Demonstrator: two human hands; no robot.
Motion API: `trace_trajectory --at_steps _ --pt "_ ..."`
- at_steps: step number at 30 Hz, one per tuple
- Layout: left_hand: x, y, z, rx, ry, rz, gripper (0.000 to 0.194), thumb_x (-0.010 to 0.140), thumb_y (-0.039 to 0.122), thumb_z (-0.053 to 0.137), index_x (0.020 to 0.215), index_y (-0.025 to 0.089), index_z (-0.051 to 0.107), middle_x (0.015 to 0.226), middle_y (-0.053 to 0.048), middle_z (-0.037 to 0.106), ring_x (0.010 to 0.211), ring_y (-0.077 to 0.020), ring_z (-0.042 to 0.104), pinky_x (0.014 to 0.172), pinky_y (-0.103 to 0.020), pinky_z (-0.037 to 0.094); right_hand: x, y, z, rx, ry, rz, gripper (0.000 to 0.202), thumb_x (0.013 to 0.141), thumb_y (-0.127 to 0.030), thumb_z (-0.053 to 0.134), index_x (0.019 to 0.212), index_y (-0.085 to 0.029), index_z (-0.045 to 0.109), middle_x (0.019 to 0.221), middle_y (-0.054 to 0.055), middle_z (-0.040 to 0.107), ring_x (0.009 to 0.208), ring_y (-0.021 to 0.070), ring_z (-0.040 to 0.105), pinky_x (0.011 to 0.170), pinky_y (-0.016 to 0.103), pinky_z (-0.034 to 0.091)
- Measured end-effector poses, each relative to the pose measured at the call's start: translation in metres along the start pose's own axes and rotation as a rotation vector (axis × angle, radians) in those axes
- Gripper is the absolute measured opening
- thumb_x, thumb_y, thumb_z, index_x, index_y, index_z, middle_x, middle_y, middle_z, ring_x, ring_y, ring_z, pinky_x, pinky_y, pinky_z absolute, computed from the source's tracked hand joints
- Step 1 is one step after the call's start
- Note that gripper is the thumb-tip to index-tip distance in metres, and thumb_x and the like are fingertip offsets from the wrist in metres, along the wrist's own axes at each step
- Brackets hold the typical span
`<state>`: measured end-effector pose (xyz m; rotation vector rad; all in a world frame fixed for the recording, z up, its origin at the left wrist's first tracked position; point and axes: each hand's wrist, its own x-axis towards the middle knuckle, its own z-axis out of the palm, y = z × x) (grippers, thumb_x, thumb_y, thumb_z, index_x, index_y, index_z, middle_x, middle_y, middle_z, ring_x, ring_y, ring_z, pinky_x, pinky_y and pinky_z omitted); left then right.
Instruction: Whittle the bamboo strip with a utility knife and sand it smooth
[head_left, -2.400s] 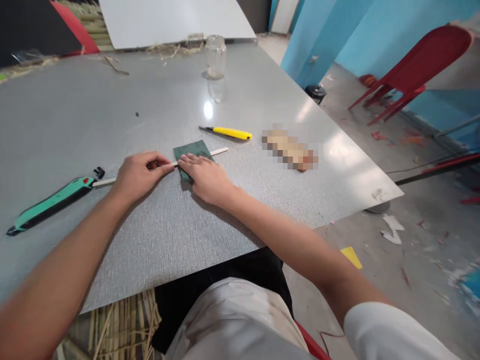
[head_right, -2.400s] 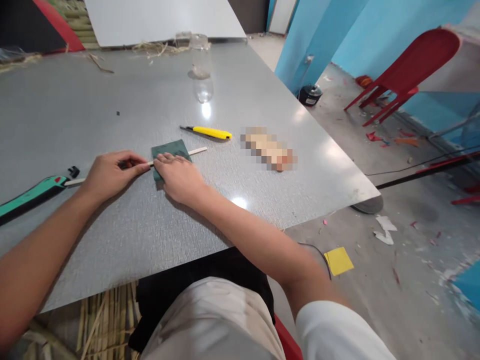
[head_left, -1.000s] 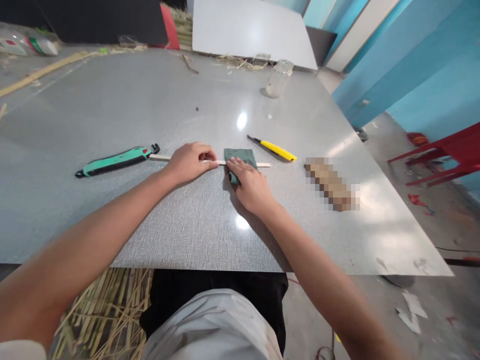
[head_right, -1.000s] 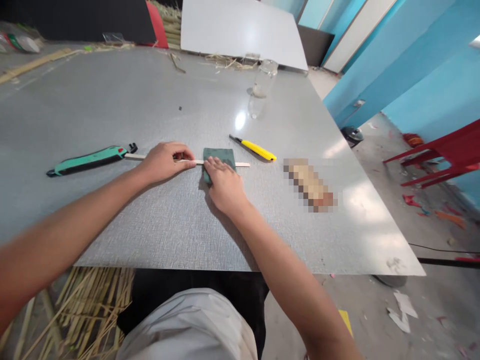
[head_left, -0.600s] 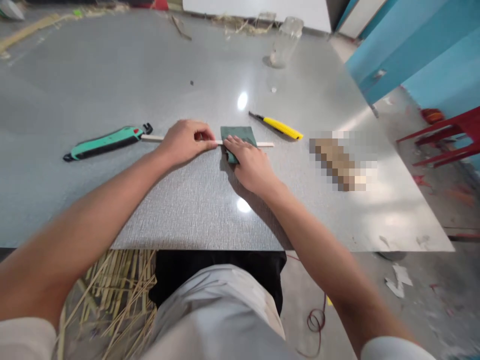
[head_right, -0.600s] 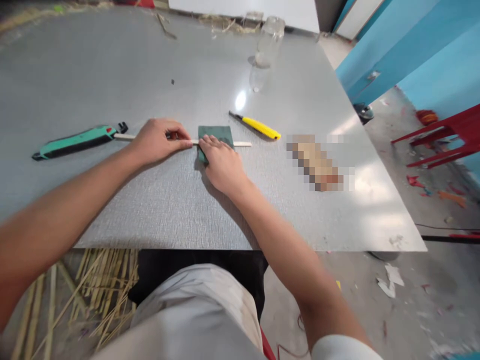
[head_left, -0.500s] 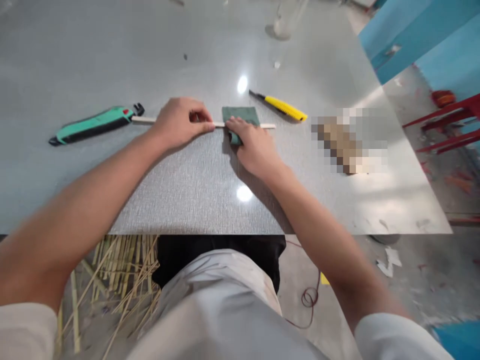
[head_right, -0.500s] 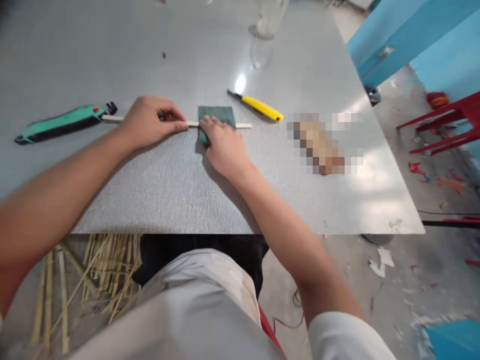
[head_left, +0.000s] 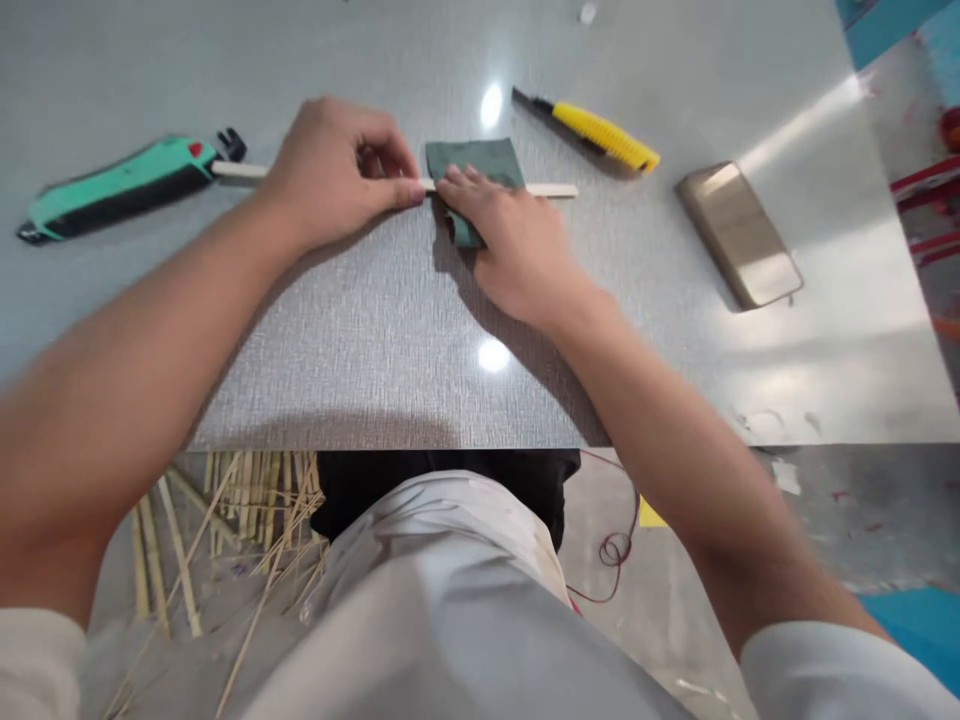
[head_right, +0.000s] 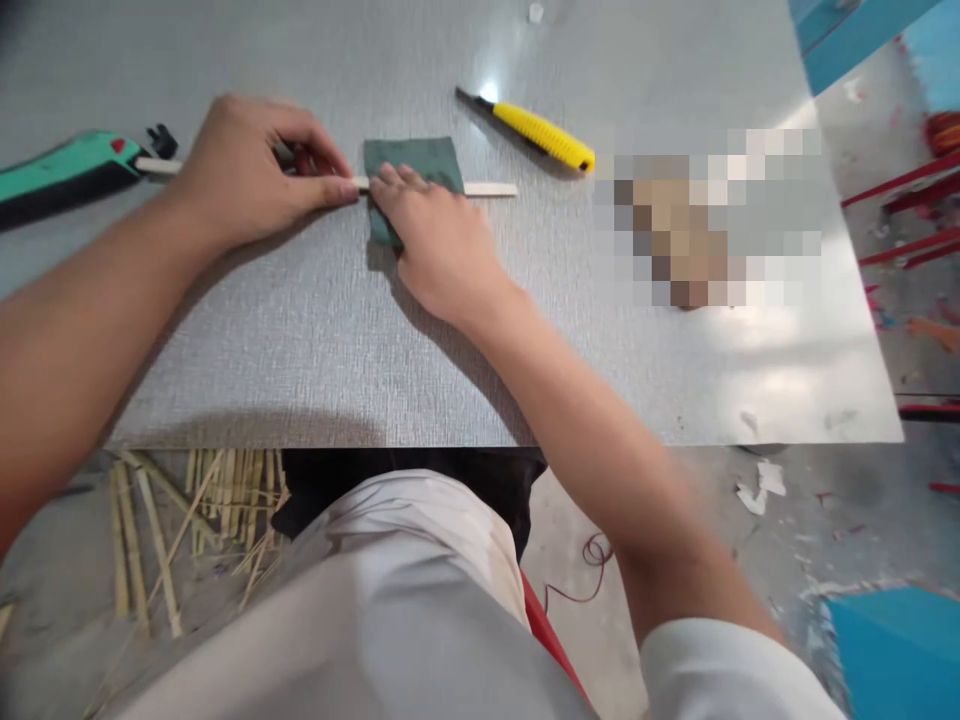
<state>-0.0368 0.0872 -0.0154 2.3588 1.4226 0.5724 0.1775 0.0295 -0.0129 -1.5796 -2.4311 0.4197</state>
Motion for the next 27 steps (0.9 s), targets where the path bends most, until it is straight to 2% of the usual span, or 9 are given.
trace_trajectory --at_steps 3,7,12,15,18,20,22,24,27 --pt "0.001 0.000 0.001 -0.015 0.000 -0.003 0.050 0.091 0.052 0.066 0.112 0.009 0.079 0.098 0.002 0.075 0.093 -0.0137 0.066 0.078 -0.030 0.042 -0.004 0.005 -0.005 -0.064 0.023 0.047 0.072 0.087 -0.004 0.041 0.155 -0.028 0.051 0.166 -0.001 0.046 0.152 0.0285 0.044 0.120 0.056 0.043" --pt "-0.001 0.001 0.000 0.001 -0.020 -0.025 0.053 0.091 0.054 0.062 0.113 0.009 0.079 0.099 0.003 0.074 0.098 -0.0160 0.068 0.078 -0.030 0.041 -0.005 0.011 -0.007 -0.150 0.057 0.185 0.064 0.089 -0.006 0.041 0.149 -0.022 0.056 0.161 0.006 0.052 0.144 0.0353 0.053 0.114 0.064 0.046" --pt "-0.002 0.001 -0.001 0.021 -0.041 -0.023 0.067 0.086 0.065 0.060 0.118 0.008 0.077 0.097 0.003 0.070 0.102 -0.0201 0.069 0.081 -0.030 0.042 0.000 0.001 0.002 0.023 0.015 0.038 0.067 0.089 -0.014 0.046 0.152 -0.036 0.050 0.167 -0.005 0.042 0.156 0.0268 0.038 0.124 0.055 0.039" --pt "-0.001 0.001 -0.001 0.005 -0.044 -0.018 0.066 0.088 0.062 0.057 0.116 0.006 0.077 0.093 0.003 0.068 0.104 -0.0213 0.069 0.082 -0.031 0.040 -0.001 0.003 0.000 0.030 0.016 0.067 0.066 0.089 -0.018 0.048 0.150 -0.041 0.051 0.164 -0.009 0.046 0.155 0.0271 0.040 0.123 0.057 0.041" --pt "-0.001 0.001 0.000 -0.007 -0.026 -0.020 0.060 0.088 0.058 0.062 0.115 0.007 0.078 0.091 0.003 0.069 0.100 -0.0193 0.068 0.081 -0.032 0.040 -0.005 0.007 -0.006 -0.057 0.048 0.199 0.061 0.091 -0.014 0.044 0.148 -0.031 0.055 0.163 0.001 0.049 0.148 0.0357 0.047 0.117 0.067 0.043" --pt "-0.001 0.001 0.000 -0.011 -0.023 -0.030 0.057 0.087 0.056 0.065 0.115 0.008 0.079 0.091 0.003 0.069 0.097 -0.0176 0.066 0.080 -0.033 0.040 -0.006 0.006 -0.008 -0.125 0.041 0.220 0.063 0.091 -0.008 0.041 0.150 -0.023 0.055 0.165 0.007 0.047 0.146 0.0382 0.049 0.115 0.065 0.045" --pt "-0.001 0.000 0.001 -0.021 -0.025 -0.025 0.056 0.089 0.056 0.063 0.113 0.008 0.079 0.089 0.004 0.068 0.093 -0.0153 0.064 0.078 -0.032 0.039 -0.005 0.001 -0.006 -0.143 0.022 0.153 0.066 0.090 -0.003 0.040 0.152 -0.021 0.052 0.166 0.007 0.045 0.149 0.0350 0.047 0.117 0.058 0.045" --pt "-0.001 -0.001 0.001 -0.031 -0.018 -0.013 0.055 0.092 0.055 0.060 0.111 0.007 0.079 0.086 0.004 0.066 0.089 -0.0132 0.062 0.077 -0.031 0.039 -0.004 -0.003 -0.005 -0.109 0.005 0.058 0.070 0.089 0.000 0.041 0.154 -0.024 0.051 0.167 0.003 0.044 0.152 0.0297 0.044 0.119 0.050 0.045" --pt "0.000 -0.003 0.003 -0.036 -0.012 -0.001 0.047 0.093 0.052 0.062 0.108 0.012 0.080 0.084 0.003 0.065 0.081 -0.0115 0.057 0.075 -0.031 0.040 -0.005 0.001 -0.005 -0.095 0.020 0.045 0.072 0.087 0.001 0.041 0.154 -0.022 0.052 0.165 0.004 0.047 0.148 0.0308 0.049 0.116 0.052 0.048"
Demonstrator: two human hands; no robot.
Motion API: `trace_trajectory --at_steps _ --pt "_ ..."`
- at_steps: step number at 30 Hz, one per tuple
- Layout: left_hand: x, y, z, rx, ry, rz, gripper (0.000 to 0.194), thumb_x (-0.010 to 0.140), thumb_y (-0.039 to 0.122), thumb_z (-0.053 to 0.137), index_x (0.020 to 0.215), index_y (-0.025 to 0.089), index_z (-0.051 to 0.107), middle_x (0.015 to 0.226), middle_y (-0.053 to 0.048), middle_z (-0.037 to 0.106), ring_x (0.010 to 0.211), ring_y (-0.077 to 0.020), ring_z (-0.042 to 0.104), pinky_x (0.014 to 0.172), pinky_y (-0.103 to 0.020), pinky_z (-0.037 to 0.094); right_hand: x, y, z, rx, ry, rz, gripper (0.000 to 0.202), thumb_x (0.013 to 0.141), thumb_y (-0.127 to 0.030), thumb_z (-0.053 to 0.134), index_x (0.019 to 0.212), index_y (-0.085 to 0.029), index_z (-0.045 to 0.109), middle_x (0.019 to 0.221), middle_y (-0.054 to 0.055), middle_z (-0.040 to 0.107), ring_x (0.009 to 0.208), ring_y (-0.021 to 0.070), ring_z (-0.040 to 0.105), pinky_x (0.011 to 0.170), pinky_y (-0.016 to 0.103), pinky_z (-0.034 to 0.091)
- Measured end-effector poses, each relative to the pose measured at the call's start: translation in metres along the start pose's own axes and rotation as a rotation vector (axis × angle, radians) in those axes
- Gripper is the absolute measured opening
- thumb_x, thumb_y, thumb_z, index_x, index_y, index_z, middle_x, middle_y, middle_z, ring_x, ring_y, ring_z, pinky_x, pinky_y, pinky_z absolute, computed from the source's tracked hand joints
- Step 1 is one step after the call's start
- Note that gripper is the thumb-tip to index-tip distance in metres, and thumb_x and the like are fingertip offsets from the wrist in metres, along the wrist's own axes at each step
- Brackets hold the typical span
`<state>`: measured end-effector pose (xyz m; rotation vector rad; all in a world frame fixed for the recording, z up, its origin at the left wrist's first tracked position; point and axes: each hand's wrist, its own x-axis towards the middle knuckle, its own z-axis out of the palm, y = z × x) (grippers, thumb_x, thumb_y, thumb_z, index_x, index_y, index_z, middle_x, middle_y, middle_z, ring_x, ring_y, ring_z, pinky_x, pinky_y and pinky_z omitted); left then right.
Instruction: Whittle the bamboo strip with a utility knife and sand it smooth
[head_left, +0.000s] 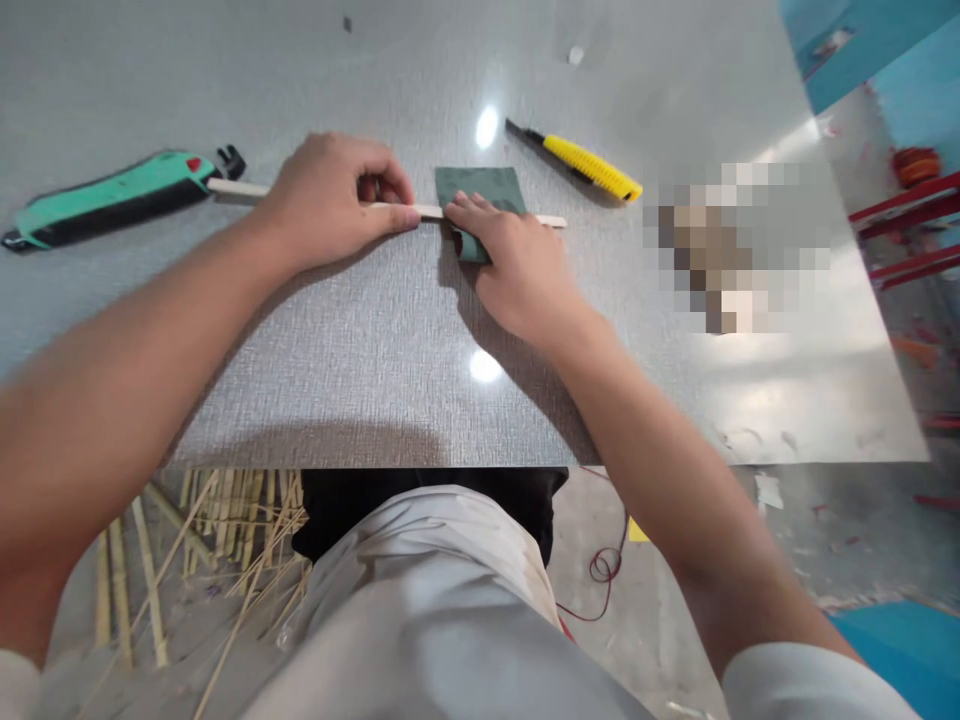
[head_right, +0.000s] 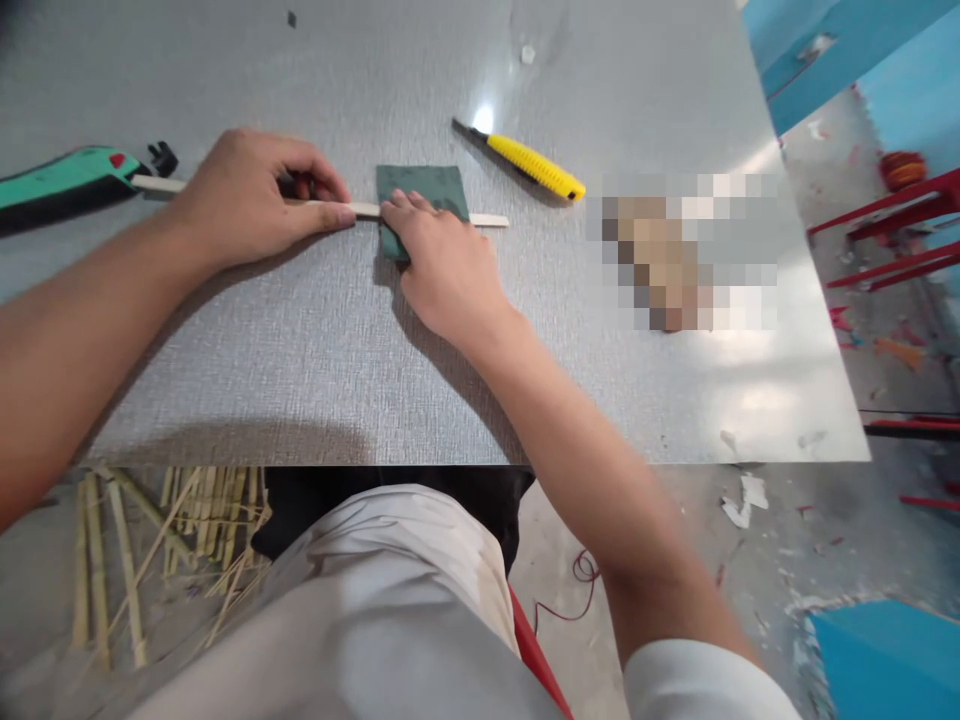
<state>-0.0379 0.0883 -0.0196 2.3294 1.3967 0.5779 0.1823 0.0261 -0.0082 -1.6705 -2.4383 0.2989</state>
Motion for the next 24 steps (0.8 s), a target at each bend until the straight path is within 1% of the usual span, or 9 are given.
trace_trajectory --at_steps 3,5,7,9,12,15,17,19,24 --pt "0.001 -0.003 0.001 -0.009 0.006 0.002 0.030 0.090 0.046 0.070 0.102 0.021 0.080 0.086 0.002 0.068 0.077 -0.0117 0.053 0.072 -0.031 0.041 0.000 0.012 -0.001 -0.043 0.046 0.102 0.065 0.088 -0.001 0.042 0.147 -0.022 0.059 0.160 0.007 0.053 0.143 0.0342 0.055 0.111 0.055 0.052" --pt "0.001 -0.003 0.001 -0.009 0.008 -0.002 0.025 0.089 0.043 0.071 0.101 0.022 0.079 0.086 0.002 0.068 0.077 -0.0115 0.052 0.071 -0.031 0.040 0.001 0.016 0.000 -0.048 0.074 0.106 0.063 0.089 -0.002 0.042 0.146 -0.023 0.060 0.159 0.007 0.055 0.143 0.0338 0.055 0.112 0.056 0.051" --pt "0.001 -0.002 0.001 -0.006 0.005 -0.012 0.025 0.090 0.043 0.070 0.101 0.022 0.078 0.087 0.003 0.068 0.077 -0.0110 0.051 0.072 -0.030 0.040 0.003 0.014 0.003 -0.039 0.075 0.038 0.066 0.087 -0.002 0.042 0.149 -0.020 0.058 0.160 0.008 0.053 0.146 0.0330 0.052 0.115 0.057 0.048" --pt "0.000 -0.001 0.001 -0.008 0.003 -0.023 0.025 0.090 0.043 0.070 0.101 0.022 0.077 0.089 0.003 0.069 0.078 -0.0112 0.051 0.073 -0.030 0.039 0.004 0.008 0.006 -0.017 0.039 -0.057 0.071 0.085 0.000 0.043 0.153 -0.019 0.054 0.163 0.007 0.050 0.150 0.0312 0.047 0.119 0.057 0.044" --pt "-0.001 0.000 0.001 -0.021 -0.007 -0.025 0.027 0.092 0.044 0.068 0.101 0.021 0.077 0.093 0.002 0.071 0.080 -0.0127 0.052 0.073 -0.032 0.039 0.004 0.004 0.006 0.024 -0.010 -0.147 0.075 0.085 0.000 0.043 0.156 -0.023 0.050 0.165 0.003 0.047 0.154 0.0268 0.042 0.123 0.053 0.040" --pt "-0.001 0.000 0.000 -0.023 -0.041 -0.016 0.029 0.096 0.044 0.065 0.103 0.018 0.077 0.095 0.000 0.071 0.083 -0.0133 0.053 0.077 -0.033 0.038 0.001 0.010 0.003 0.010 0.016 -0.052 0.069 0.089 -0.002 0.042 0.154 -0.023 0.053 0.164 0.005 0.049 0.152 0.0292 0.046 0.121 0.055 0.043" --pt "-0.001 0.000 -0.001 -0.018 -0.047 -0.015 0.028 0.097 0.043 0.064 0.101 0.018 0.076 0.095 0.000 0.071 0.085 -0.0140 0.053 0.078 -0.033 0.039 0.000 0.013 0.001 -0.025 0.046 0.051 0.065 0.090 -0.004 0.043 0.152 -0.020 0.055 0.162 0.009 0.051 0.149 0.0337 0.048 0.118 0.059 0.044" --pt "-0.001 0.002 -0.002 -0.012 -0.043 -0.017 0.026 0.097 0.043 0.063 0.097 0.020 0.076 0.095 0.000 0.072 0.086 -0.0148 0.054 0.079 -0.033 0.039 0.000 0.011 0.002 -0.046 0.057 0.088 0.065 0.091 -0.004 0.043 0.153 -0.018 0.054 0.162 0.011 0.050 0.149 0.0355 0.048 0.118 0.061 0.043" --pt "0.001 0.003 -0.004 0.012 -0.018 0.023 0.031 0.099 0.046 0.061 0.091 0.019 0.075 0.092 0.000 0.072 0.084 -0.0146 0.055 0.081 -0.032 0.041 0.003 0.000 0.005 0.007 0.029 -0.083 0.076 0.086 0.002 0.039 0.158 -0.020 0.048 0.167 0.004 0.044 0.156 0.0262 0.038 0.127 0.052 0.036"
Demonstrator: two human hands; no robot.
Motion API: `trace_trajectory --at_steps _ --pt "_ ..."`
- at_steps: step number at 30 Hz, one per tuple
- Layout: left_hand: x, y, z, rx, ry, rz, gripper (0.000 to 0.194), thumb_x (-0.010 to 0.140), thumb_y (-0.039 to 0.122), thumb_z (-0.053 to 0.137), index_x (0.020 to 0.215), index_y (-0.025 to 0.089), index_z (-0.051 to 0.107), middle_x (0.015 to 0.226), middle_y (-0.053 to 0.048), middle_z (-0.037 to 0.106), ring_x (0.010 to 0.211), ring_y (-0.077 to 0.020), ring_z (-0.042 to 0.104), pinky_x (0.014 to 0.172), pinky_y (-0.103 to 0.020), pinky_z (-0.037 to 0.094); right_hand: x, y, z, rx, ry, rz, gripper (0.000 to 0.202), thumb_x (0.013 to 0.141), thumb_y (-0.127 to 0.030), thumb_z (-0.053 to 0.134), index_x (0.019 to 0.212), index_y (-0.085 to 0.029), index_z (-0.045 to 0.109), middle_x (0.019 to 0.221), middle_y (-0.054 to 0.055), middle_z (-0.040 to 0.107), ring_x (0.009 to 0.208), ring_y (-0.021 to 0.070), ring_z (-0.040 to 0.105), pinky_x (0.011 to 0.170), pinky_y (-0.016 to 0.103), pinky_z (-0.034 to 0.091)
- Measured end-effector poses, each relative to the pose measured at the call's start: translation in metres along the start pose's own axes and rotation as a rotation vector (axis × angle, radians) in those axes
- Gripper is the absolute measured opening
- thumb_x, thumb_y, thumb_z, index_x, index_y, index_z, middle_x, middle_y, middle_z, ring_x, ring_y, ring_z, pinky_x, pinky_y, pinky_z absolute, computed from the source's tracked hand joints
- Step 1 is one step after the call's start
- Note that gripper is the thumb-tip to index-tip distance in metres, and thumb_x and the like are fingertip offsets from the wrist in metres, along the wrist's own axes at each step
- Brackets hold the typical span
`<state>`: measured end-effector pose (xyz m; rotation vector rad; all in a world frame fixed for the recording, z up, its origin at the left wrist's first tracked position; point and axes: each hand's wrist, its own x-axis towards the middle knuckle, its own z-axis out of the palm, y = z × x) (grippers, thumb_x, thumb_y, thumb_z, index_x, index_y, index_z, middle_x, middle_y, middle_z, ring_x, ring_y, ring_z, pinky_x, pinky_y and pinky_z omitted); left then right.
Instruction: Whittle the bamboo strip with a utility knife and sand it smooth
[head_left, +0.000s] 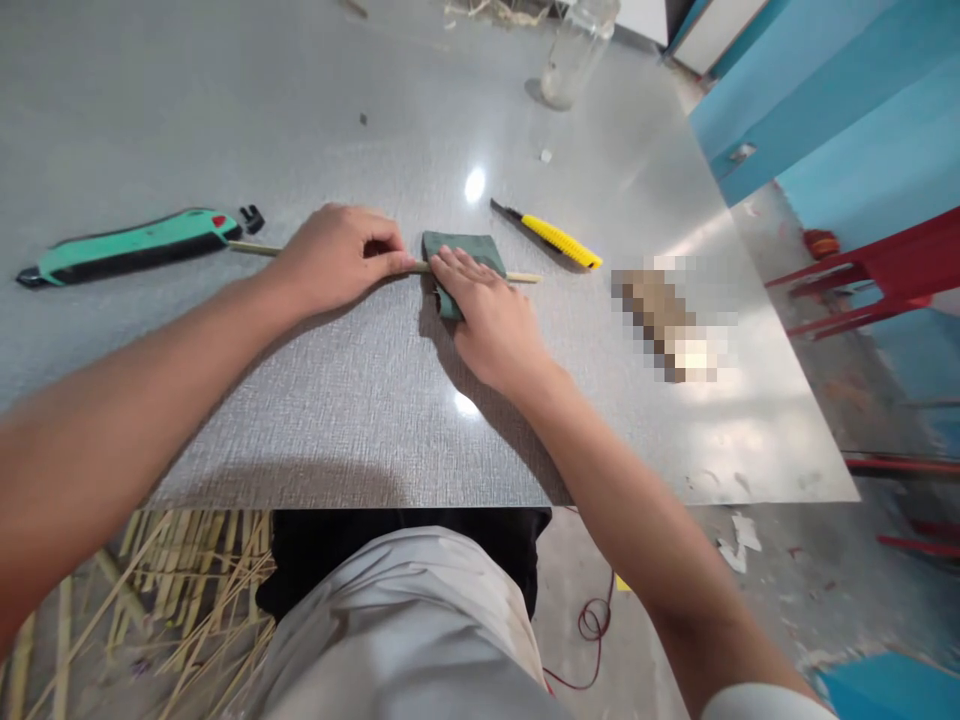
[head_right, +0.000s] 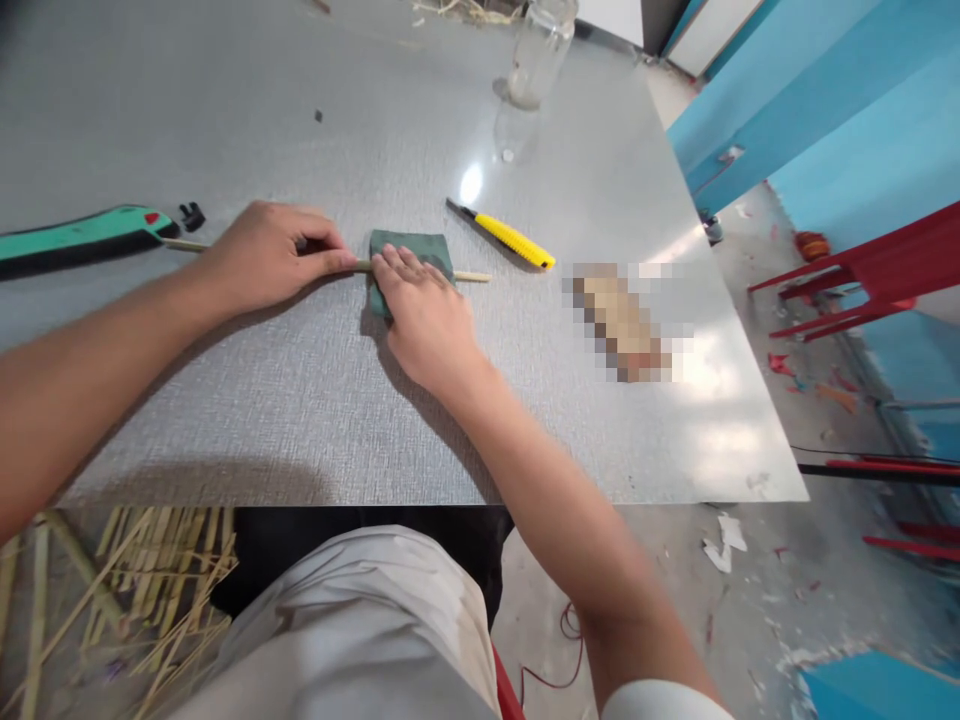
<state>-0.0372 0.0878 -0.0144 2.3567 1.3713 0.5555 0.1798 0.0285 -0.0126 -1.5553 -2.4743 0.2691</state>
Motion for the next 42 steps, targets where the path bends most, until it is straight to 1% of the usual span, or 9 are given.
trace_trajectory --at_steps 2,6,12,18,24,28,31,37,42 --pt "0.001 -0.001 0.002 0.009 0.023 0.007 0.031 0.099 0.046 0.062 0.090 0.020 0.076 0.090 -0.001 0.072 0.084 -0.0167 0.057 0.081 -0.034 0.041 -0.001 0.004 -0.001 0.012 0.015 0.032 0.077 0.085 0.002 0.039 0.158 -0.020 0.049 0.166 0.003 0.045 0.156 0.0261 0.039 0.127 0.051 0.036" --pt "0.002 -0.006 0.008 -0.010 0.060 -0.018 0.027 0.096 0.045 0.064 0.087 0.023 0.077 0.086 -0.003 0.073 0.081 -0.0211 0.061 0.078 -0.038 0.043 -0.003 0.013 -0.003 -0.012 0.072 0.163 0.075 0.085 0.000 0.039 0.157 -0.017 0.051 0.162 0.009 0.049 0.153 0.0332 0.043 0.122 0.061 0.039" --pt "0.003 -0.009 0.009 -0.024 0.070 0.000 0.026 0.096 0.044 0.063 0.087 0.024 0.077 0.086 -0.004 0.075 0.082 -0.0223 0.065 0.079 -0.037 0.046 0.001 -0.001 0.001 0.021 0.014 -0.031 0.081 0.080 0.003 0.039 0.158 -0.018 0.048 0.166 0.005 0.044 0.157 0.0241 0.038 0.127 0.051 0.036" --pt "0.001 -0.004 0.010 0.075 0.048 -0.027 0.029 0.101 0.041 0.053 0.096 0.023 0.076 0.096 -0.007 0.076 0.091 -0.0258 0.068 0.082 -0.038 0.048 -0.002 0.014 -0.006 -0.030 0.070 0.192 0.076 0.082 0.002 0.039 0.154 -0.016 0.054 0.162 0.010 0.049 0.152 0.0316 0.045 0.120 0.058 0.044" --pt "-0.003 0.002 0.009 0.180 0.030 -0.038 0.034 0.106 0.043 0.042 0.112 0.026 0.072 0.105 -0.008 0.076 0.096 -0.0284 0.070 0.083 -0.039 0.048 0.001 -0.002 0.000 0.064 -0.003 -0.041 0.081 0.080 0.003 0.040 0.158 -0.020 0.049 0.167 0.004 0.043 0.157 0.0223 0.037 0.127 0.049 0.037" --pt "-0.005 0.005 0.004 0.177 -0.003 -0.038 0.035 0.100 0.050 0.053 0.121 0.026 0.068 0.101 -0.009 0.076 0.092 -0.0300 0.070 0.082 -0.040 0.049 -0.001 0.012 -0.004 0.012 0.041 0.148 0.078 0.081 0.003 0.039 0.155 -0.018 0.052 0.165 0.008 0.045 0.154 0.0284 0.042 0.122 0.056 0.042" --pt "-0.006 0.004 0.000 0.150 -0.014 -0.005 0.033 0.094 0.051 0.064 0.116 0.027 0.070 0.102 -0.008 0.075 0.098 -0.0306 0.069 0.086 -0.040 0.048 -0.002 0.019 -0.005 -0.019 0.070 0.198 0.078 0.081 0.002 0.039 0.155 -0.017 0.053 0.163 0.010 0.047 0.153 0.0315 0.044 0.120 0.061 0.043" --pt "-0.007 -0.002 -0.003 0.116 -0.002 0.014 0.031 0.100 0.051 0.053 0.098 0.030 0.075 0.097 -0.008 0.076 0.107 -0.0314 0.067 0.090 -0.042 0.047 0.000 0.001 0.000 0.074 0.012 -0.046 0.086 0.079 0.002 0.039 0.162 -0.022 0.043 0.169 0.002 0.039 0.159 0.0228 0.033 0.129 0.051 0.033" --pt "-0.008 -0.001 -0.001 0.203 0.019 -0.019 0.035 0.100 0.051 0.051 0.098 0.027 0.076 0.089 -0.010 0.074 0.098 -0.0328 0.068 0.085 -0.045 0.048 -0.001 0.011 -0.004 0.014 0.074 0.156 0.079 0.083 0.002 0.038 0.158 -0.020 0.048 0.166 0.008 0.045 0.155 0.0288 0.039 0.124 0.058 0.038"
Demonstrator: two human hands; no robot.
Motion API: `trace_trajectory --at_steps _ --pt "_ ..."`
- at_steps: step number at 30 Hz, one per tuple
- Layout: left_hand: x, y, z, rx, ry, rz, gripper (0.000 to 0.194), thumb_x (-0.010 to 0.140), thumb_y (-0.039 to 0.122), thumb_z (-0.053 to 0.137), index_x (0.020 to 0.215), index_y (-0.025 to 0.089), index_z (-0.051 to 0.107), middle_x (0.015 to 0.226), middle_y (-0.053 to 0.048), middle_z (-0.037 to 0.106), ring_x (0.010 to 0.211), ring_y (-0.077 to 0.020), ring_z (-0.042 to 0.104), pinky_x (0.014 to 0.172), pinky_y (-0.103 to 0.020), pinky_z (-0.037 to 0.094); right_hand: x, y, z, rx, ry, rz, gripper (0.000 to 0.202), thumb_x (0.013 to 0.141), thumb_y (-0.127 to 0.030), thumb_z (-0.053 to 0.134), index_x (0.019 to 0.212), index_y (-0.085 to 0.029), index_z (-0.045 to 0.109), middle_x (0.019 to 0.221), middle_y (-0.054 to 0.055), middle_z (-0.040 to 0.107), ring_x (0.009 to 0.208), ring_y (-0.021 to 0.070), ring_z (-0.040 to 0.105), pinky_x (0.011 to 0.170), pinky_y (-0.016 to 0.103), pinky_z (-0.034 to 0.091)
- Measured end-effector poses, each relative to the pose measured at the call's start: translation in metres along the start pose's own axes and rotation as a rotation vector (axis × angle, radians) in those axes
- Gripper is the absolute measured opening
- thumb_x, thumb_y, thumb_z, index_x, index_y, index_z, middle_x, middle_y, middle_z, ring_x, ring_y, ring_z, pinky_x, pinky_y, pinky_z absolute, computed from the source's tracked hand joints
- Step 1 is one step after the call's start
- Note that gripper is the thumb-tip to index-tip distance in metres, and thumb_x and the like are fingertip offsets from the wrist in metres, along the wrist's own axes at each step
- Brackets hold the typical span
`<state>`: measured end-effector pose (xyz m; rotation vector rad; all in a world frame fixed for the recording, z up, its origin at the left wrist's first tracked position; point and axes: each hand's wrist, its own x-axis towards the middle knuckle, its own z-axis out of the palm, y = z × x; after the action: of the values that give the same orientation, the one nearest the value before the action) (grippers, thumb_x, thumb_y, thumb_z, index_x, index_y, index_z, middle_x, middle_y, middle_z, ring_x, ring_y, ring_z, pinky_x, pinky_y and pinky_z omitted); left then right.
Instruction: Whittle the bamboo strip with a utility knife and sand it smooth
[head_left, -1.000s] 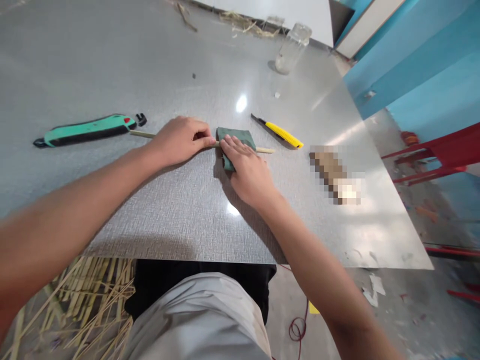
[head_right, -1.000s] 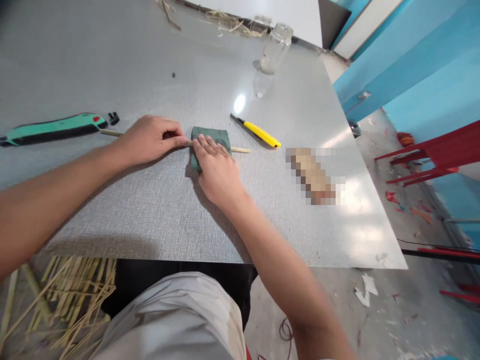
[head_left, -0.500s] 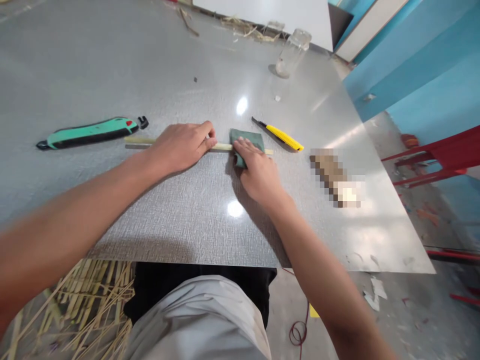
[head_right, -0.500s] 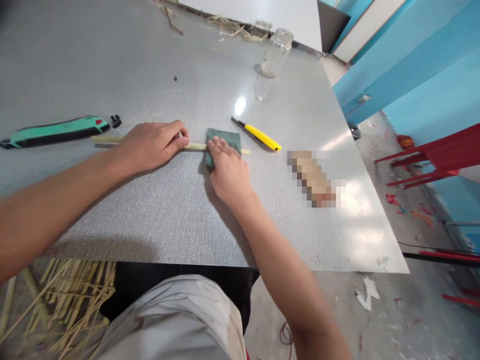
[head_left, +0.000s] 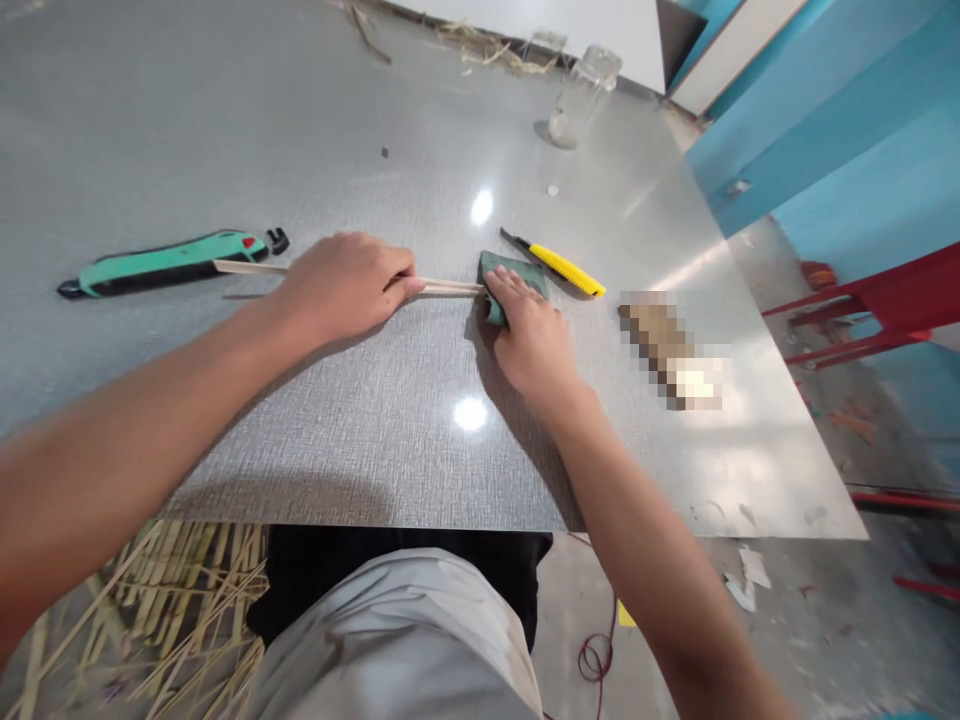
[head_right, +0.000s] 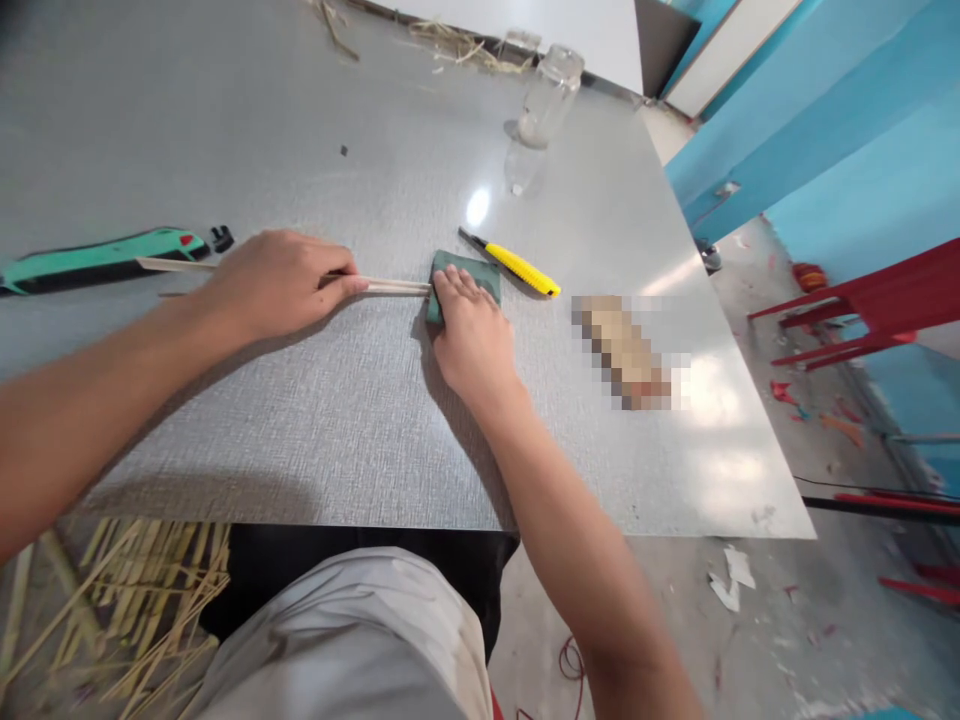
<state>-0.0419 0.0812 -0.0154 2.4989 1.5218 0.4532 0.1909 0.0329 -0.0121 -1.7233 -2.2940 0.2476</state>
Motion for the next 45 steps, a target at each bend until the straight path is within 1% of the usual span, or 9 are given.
trace_trajectory --at_steps 6,12,17,21,23,28,34,40,45 --pt "0.000 0.002 0.000 -0.028 -0.004 -0.028 0.030 0.098 0.052 0.056 0.103 0.029 0.075 0.084 -0.008 0.073 0.089 -0.0302 0.069 0.080 -0.042 0.050 0.000 -0.010 0.005 0.047 -0.066 -0.168 0.082 0.083 0.003 0.039 0.161 -0.023 0.044 0.169 0.003 0.039 0.159 0.0231 0.033 0.128 0.052 0.033" --pt "-0.001 0.005 0.000 -0.080 -0.063 -0.061 0.029 0.098 0.050 0.056 0.101 0.028 0.075 0.080 -0.006 0.072 0.086 -0.0291 0.069 0.080 -0.041 0.049 -0.001 -0.006 0.005 -0.014 -0.018 -0.016 0.076 0.084 0.002 0.038 0.156 -0.016 0.051 0.165 0.011 0.045 0.155 0.0294 0.040 0.123 0.058 0.040" --pt "-0.001 0.001 0.002 -0.121 -0.044 -0.044 0.030 0.098 0.051 0.056 0.102 0.028 0.075 0.080 -0.006 0.073 0.086 -0.0278 0.069 0.080 -0.040 0.049 -0.002 -0.012 0.008 0.065 -0.091 -0.179 0.084 0.081 0.003 0.040 0.160 -0.027 0.046 0.169 0.000 0.039 0.158 0.0223 0.035 0.125 0.053 0.039" --pt "-0.001 0.002 -0.001 -0.087 -0.078 -0.048 0.027 0.093 0.050 0.063 0.104 0.028 0.074 0.076 -0.005 0.071 0.079 -0.0269 0.068 0.076 -0.038 0.048 -0.002 -0.005 0.004 0.025 -0.046 0.001 0.078 0.083 0.002 0.039 0.157 -0.021 0.050 0.166 0.007 0.043 0.156 0.0277 0.038 0.121 0.057 0.043" --pt "-0.002 0.002 -0.003 -0.047 -0.082 -0.034 0.026 0.092 0.050 0.065 0.102 0.028 0.074 0.076 -0.004 0.071 0.078 -0.0266 0.067 0.074 -0.038 0.047 -0.003 -0.007 0.003 -0.003 -0.035 0.024 0.076 0.084 0.002 0.039 0.157 -0.017 0.049 0.166 0.010 0.043 0.156 0.0299 0.038 0.121 0.059 0.042" --pt "-0.003 -0.001 -0.002 0.039 -0.056 -0.016 0.033 0.097 0.055 0.056 0.098 0.028 0.076 0.079 -0.006 0.073 0.082 -0.0291 0.069 0.074 -0.039 0.046 -0.003 -0.014 0.008 0.077 -0.103 -0.168 0.082 0.082 0.002 0.040 0.160 -0.024 0.046 0.168 0.003 0.040 0.158 0.0244 0.035 0.126 0.053 0.038" --pt "-0.005 0.001 -0.002 0.036 -0.048 -0.021 0.044 0.103 0.059 0.044 0.099 0.030 0.077 0.076 -0.006 0.070 0.087 -0.0293 0.069 0.081 -0.041 0.046 0.002 0.003 0.003 0.016 0.033 0.036 0.080 0.081 0.002 0.038 0.157 -0.022 0.050 0.165 0.006 0.047 0.155 0.0288 0.039 0.121 0.059 0.042" --pt "-0.007 0.003 -0.010 0.089 -0.082 -0.040 0.055 0.106 0.061 0.034 0.101 0.024 0.075 0.082 -0.005 0.068 0.080 -0.0229 0.060 0.078 -0.040 0.040 -0.003 -0.015 0.005 0.073 -0.082 -0.182 0.086 0.080 0.003 0.040 0.159 -0.027 0.046 0.168 -0.002 0.039 0.158 0.0232 0.033 0.125 0.053 0.041" --pt "-0.004 -0.007 -0.007 0.054 -0.017 -0.087 0.047 0.104 0.058 0.042 0.102 0.028 0.078 0.078 -0.006 0.069 0.085 -0.0278 0.065 0.080 -0.041 0.044 0.002 0.011 -0.002 0.032 -0.009 0.005 0.082 0.077 0.005 0.039 0.154 -0.019 0.053 0.165 0.006 0.045 0.154 0.0270 0.041 0.121 0.055 0.045"
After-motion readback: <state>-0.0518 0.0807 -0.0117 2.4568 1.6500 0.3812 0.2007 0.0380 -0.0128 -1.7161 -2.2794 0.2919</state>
